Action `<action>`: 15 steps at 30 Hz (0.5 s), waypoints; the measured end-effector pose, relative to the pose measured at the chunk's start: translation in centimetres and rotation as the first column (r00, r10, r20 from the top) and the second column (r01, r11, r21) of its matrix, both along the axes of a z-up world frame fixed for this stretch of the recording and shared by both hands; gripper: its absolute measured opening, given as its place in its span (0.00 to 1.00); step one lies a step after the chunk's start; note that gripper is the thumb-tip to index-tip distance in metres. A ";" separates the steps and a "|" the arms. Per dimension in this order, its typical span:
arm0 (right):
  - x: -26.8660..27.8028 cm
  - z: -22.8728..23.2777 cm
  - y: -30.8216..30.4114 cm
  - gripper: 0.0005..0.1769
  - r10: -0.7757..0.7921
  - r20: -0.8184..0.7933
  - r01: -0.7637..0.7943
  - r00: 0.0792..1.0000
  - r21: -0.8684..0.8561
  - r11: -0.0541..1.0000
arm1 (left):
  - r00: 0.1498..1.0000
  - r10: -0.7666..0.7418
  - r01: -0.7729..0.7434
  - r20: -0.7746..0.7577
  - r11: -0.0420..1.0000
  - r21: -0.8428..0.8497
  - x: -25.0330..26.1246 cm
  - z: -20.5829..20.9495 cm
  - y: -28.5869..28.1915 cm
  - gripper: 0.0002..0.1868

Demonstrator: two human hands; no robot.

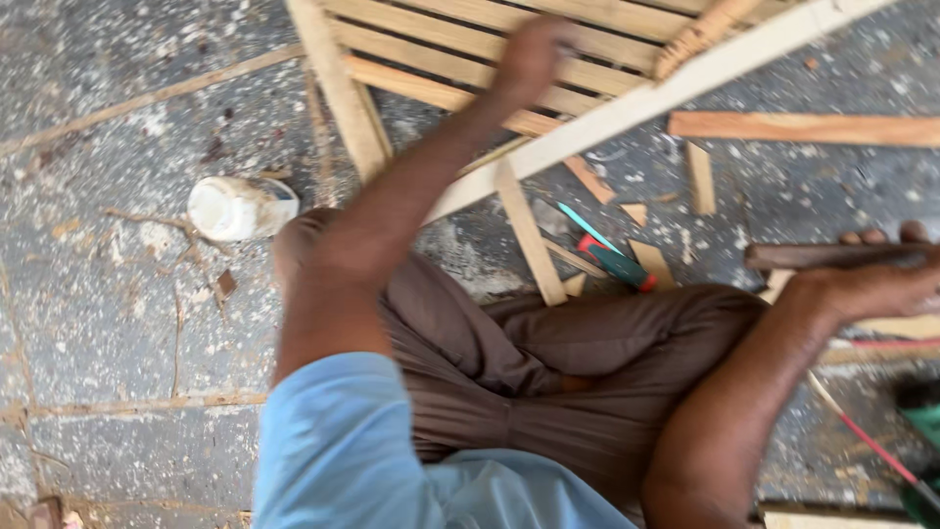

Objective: The person assembles a wooden slatted structure by hammering nails through thin slats into a larger frame while sitting on the floor.

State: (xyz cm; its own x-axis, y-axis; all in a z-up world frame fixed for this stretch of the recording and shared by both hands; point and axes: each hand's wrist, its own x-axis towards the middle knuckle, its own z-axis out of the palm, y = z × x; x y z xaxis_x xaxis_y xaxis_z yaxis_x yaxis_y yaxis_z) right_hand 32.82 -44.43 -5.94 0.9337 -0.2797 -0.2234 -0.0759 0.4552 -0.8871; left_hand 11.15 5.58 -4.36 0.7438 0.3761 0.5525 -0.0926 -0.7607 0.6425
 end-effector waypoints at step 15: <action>-8.3 9.1 8.9 0.38 0.473 -0.022 -0.464 0.881 -0.238 0.853 | 0.969 0.237 -0.247 -0.077 0.878 -0.410 -24.5 5.3 10.3 0.05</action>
State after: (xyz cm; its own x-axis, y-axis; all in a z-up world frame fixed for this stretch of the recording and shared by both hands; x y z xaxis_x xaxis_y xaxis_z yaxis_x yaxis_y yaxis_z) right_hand 24.55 -35.54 3.12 0.9732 0.1540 -0.1709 -0.1950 0.1578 -0.9680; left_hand -13.34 15.86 0.96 0.6113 0.7362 0.2904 0.0796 -0.4223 0.9030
